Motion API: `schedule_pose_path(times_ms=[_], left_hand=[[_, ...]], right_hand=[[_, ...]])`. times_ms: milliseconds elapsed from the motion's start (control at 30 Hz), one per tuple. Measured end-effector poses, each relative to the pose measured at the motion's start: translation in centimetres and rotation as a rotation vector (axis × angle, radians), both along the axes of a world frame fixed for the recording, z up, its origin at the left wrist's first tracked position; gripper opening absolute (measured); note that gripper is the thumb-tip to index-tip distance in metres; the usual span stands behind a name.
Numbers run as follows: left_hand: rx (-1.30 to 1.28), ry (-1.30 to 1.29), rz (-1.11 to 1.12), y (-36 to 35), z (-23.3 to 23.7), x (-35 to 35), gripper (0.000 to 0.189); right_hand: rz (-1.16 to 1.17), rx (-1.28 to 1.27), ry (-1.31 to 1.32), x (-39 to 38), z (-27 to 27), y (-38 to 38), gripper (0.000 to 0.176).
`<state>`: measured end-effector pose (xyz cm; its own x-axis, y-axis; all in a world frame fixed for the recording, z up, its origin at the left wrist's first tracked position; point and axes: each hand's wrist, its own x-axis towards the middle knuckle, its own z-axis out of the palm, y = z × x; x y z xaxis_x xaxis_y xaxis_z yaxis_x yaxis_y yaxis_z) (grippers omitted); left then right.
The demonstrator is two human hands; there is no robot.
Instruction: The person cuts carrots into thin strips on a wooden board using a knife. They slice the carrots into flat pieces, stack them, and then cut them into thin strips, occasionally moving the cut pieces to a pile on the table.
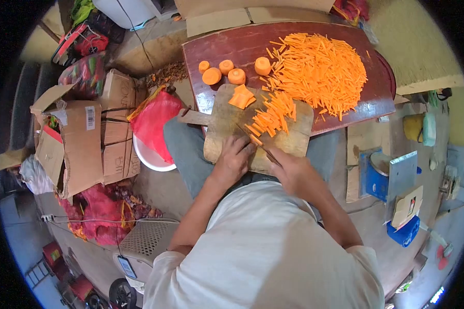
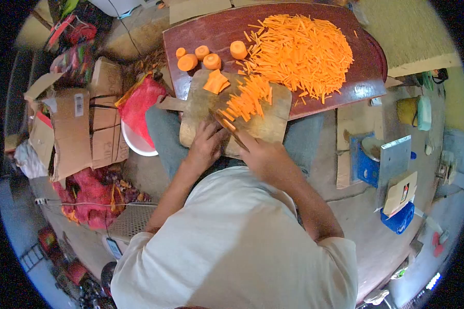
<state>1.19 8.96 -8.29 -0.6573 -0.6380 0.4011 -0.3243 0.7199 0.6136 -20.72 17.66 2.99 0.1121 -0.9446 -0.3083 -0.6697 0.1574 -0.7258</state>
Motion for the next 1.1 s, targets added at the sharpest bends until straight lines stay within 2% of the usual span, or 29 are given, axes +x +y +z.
schedule_pose_path(times_ms=[100,200,300,400,533,600,700,900,1000,1100], left_hand=[[0.009,0.01,0.018,0.1,-0.2,0.0,0.044],[-0.003,-0.025,0.038,0.3,-0.1,-0.2,0.042],[-0.018,-0.027,0.048,0.1,0.0,-0.1,0.039],[-0.035,0.022,0.065,0.1,-0.9,-0.3,0.037],[-0.052,0.048,0.07,0.1,-1.0,-0.1,0.035],[-0.055,0.041,0.057,0.0,-0.8,0.0,0.038],[-0.049,0.012,0.047,0.0,-0.3,0.1,0.044],[-0.011,-0.009,0.021,-0.1,-0.4,0.4,0.058],[-0.03,0.012,0.055,0.1,-0.9,0.2,0.06],[-0.04,0.005,0.056,0.2,-1.2,0.3,0.057]], right_hand=[[0.035,0.03,0.017,0.0,-0.2,0.7,0.05],[0.005,-0.081,0.0,0.9,-1.7,-0.6,0.049],[0.047,-0.009,0.047,1.0,-2.2,-2.5,0.046],[0.037,-0.075,0.023,0.2,-1.1,-1.1,0.036],[0.004,0.056,-0.007,-0.2,0.9,0.6,0.043],[0.019,0.092,0.025,-0.1,0.3,0.7,0.043],[-0.005,-0.124,-0.036,0.7,-1.7,-0.2,0.042],[-0.008,-0.1,-0.098,0.5,-1.4,-1.8,0.041],[0.018,0.114,0.001,0.1,0.9,-0.2,0.043],[0.035,0.036,0.01,0.4,-0.1,0.7,0.043]])
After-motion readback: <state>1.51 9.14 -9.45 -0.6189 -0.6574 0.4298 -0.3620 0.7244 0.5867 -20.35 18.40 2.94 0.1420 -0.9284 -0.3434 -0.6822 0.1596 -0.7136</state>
